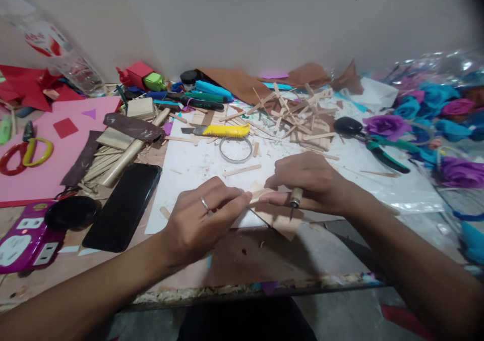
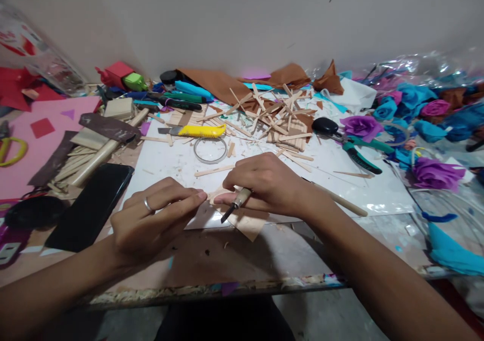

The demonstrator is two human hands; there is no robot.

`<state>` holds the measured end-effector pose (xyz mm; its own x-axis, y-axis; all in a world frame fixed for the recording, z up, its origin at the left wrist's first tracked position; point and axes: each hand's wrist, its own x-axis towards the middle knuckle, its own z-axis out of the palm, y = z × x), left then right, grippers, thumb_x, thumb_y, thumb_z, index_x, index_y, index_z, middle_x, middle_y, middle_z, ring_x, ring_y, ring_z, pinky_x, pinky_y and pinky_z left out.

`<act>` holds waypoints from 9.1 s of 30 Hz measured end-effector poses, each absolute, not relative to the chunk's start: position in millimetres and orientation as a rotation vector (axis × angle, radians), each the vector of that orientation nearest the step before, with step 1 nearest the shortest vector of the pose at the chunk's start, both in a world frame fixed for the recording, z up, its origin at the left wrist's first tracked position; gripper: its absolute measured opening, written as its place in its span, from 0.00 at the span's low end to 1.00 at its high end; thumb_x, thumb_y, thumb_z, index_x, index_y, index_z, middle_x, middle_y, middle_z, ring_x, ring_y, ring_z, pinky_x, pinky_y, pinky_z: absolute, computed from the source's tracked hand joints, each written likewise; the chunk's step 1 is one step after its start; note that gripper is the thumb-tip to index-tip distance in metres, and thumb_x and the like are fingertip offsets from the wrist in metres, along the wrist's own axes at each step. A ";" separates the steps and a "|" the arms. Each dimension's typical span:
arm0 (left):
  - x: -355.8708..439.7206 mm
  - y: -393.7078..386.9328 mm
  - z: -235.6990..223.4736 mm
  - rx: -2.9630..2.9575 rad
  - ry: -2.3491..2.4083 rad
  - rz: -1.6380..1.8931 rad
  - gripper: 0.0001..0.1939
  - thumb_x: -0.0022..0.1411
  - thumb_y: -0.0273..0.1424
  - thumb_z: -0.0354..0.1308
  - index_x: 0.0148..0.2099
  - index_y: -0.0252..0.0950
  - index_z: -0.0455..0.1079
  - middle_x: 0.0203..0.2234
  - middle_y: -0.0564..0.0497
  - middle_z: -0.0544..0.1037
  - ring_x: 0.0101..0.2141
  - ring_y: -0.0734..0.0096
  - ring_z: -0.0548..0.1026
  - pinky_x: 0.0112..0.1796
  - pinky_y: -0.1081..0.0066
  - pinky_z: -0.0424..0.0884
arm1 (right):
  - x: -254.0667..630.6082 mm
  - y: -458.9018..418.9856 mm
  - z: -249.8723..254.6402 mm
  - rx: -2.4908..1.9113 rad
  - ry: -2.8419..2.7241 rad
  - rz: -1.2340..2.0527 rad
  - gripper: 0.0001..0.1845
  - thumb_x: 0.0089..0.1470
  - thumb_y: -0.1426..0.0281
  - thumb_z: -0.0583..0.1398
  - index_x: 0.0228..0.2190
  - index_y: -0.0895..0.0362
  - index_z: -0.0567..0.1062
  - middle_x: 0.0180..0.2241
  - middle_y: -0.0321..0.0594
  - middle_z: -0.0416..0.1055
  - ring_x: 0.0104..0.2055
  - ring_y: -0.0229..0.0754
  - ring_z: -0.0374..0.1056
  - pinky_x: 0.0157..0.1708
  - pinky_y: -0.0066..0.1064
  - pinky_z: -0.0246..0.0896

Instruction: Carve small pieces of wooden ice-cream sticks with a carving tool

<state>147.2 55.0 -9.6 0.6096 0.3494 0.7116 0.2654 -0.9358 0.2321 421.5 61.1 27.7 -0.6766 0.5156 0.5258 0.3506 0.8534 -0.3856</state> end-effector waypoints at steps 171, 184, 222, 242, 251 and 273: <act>155.1 62.3 -25.9 2.663 0.491 0.761 0.09 0.71 0.22 0.60 0.50 0.38 0.77 0.42 0.51 0.81 0.38 0.71 0.75 0.36 0.70 0.71 | 424.0 67.3 27.6 -0.718 -2.231 1.282 0.14 0.54 0.83 0.59 0.35 0.59 0.82 0.35 0.40 0.81 0.37 0.38 0.75 0.39 0.28 0.69; 154.5 62.2 -22.0 2.598 0.453 0.705 0.11 0.71 0.18 0.57 0.49 0.36 0.76 0.42 0.48 0.80 0.40 0.69 0.75 0.39 0.69 0.72 | 417.1 62.4 30.1 -0.769 -2.230 1.358 0.12 0.62 0.80 0.58 0.34 0.61 0.83 0.33 0.40 0.78 0.36 0.35 0.72 0.37 0.26 0.66; 162.4 60.4 -19.0 2.584 0.339 0.752 0.13 0.70 0.18 0.54 0.51 0.36 0.74 0.44 0.43 0.80 0.46 0.64 0.79 0.42 0.67 0.76 | 366.1 38.0 31.8 -0.655 -1.493 1.354 0.32 0.62 0.61 0.66 0.14 0.57 0.59 0.16 0.28 0.51 0.19 0.29 0.46 0.20 0.28 0.42; 170.0 54.0 -14.1 2.505 0.445 0.606 0.08 0.73 0.20 0.53 0.47 0.34 0.71 0.34 0.51 0.70 0.33 0.73 0.68 0.34 0.72 0.64 | 376.1 40.4 31.6 -0.560 -1.019 1.428 0.36 0.64 0.50 0.64 0.15 0.56 0.57 0.14 0.27 0.47 0.13 0.29 0.42 0.12 0.25 0.38; 185.6 38.5 -13.9 1.574 0.975 0.464 0.24 0.75 0.41 0.58 0.28 0.36 0.59 0.25 0.57 0.63 0.28 0.76 0.63 0.30 0.73 0.60 | 369.8 43.9 32.4 -0.579 -0.937 1.386 0.38 0.64 0.54 0.65 0.15 0.57 0.52 0.14 0.27 0.44 0.14 0.27 0.38 0.14 0.26 0.34; 183.4 44.3 2.1 1.718 0.950 0.375 0.15 0.75 0.37 0.55 0.35 0.38 0.75 0.32 0.56 0.75 0.36 0.71 0.74 0.42 0.69 0.67 | 380.0 -6.2 -8.4 -0.446 -1.664 0.885 0.28 0.69 0.62 0.54 0.20 0.52 0.48 0.19 0.31 0.44 0.19 0.38 0.42 0.23 0.37 0.49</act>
